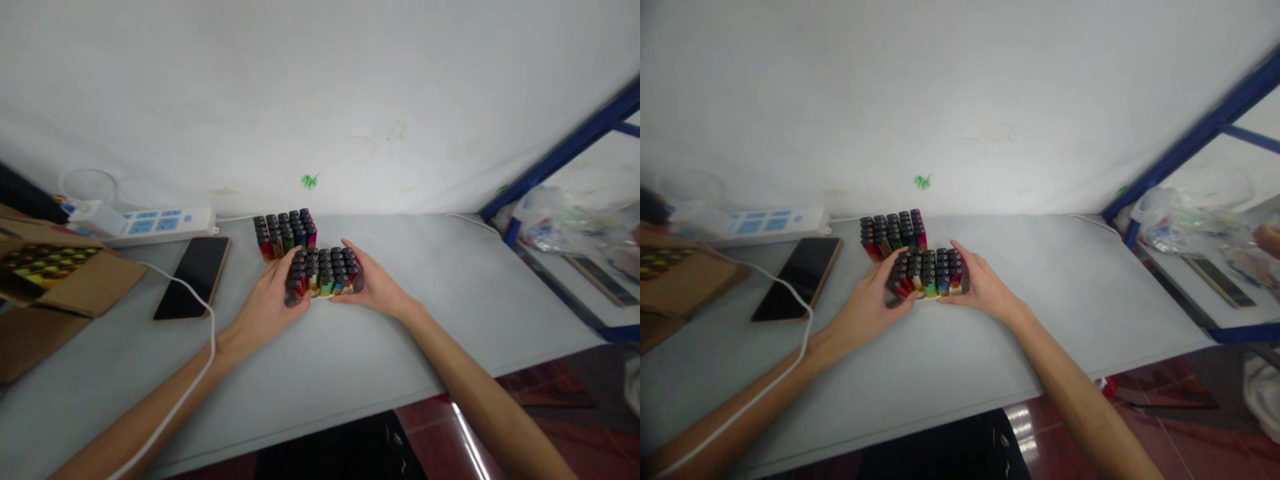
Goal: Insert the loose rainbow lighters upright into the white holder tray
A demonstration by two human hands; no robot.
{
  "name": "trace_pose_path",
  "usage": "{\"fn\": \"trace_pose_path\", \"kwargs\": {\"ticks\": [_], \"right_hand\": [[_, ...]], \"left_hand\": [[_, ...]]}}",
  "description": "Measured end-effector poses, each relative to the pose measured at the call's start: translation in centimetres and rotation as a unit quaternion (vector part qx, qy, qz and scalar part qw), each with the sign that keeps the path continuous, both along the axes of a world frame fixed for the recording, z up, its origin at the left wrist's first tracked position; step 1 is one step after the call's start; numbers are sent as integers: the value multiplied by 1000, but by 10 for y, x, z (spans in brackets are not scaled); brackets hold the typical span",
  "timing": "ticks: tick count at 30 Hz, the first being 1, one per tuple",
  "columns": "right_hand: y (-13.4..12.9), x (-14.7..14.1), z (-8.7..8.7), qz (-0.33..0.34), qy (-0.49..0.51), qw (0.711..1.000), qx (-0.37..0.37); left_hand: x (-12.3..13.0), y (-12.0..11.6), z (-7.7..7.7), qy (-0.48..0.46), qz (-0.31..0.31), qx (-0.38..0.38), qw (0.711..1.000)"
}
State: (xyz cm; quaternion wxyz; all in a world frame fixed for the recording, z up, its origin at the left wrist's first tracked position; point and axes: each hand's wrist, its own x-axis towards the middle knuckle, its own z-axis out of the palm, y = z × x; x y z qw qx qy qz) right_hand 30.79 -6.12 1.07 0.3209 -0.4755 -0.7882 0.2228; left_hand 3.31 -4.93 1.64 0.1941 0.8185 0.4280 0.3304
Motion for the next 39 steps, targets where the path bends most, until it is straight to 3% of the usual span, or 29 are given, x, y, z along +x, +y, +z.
{"fn": "trace_pose_path", "kwargs": {"ticks": [12, 22, 27, 30, 34, 37, 39], "right_hand": [[-6, 2, -3, 21, 22, 999, 16], [-6, 2, 0, 15, 39, 999, -7], [-3, 10, 3, 29, 30, 998, -40], [-2, 16, 7, 22, 31, 998, -54], [1, 28, 12, 3, 19, 997, -81], [4, 38, 13, -11, 24, 996, -85], [6, 45, 12, -23, 26, 996, -82]], "left_hand": [[-14, 3, 3, 22, -65, 31, 997], [-20, 4, 1, 30, -48, 17, 998], [-18, 4, 5, 35, -66, 54, 996], [-20, 0, 18, 47, -31, 130, 990], [-30, 6, 37, 58, 99, 264, 958], [-39, 26, 45, 70, 157, 280, 944], [-42, 45, 48, 93, 139, 253, 953]]}}
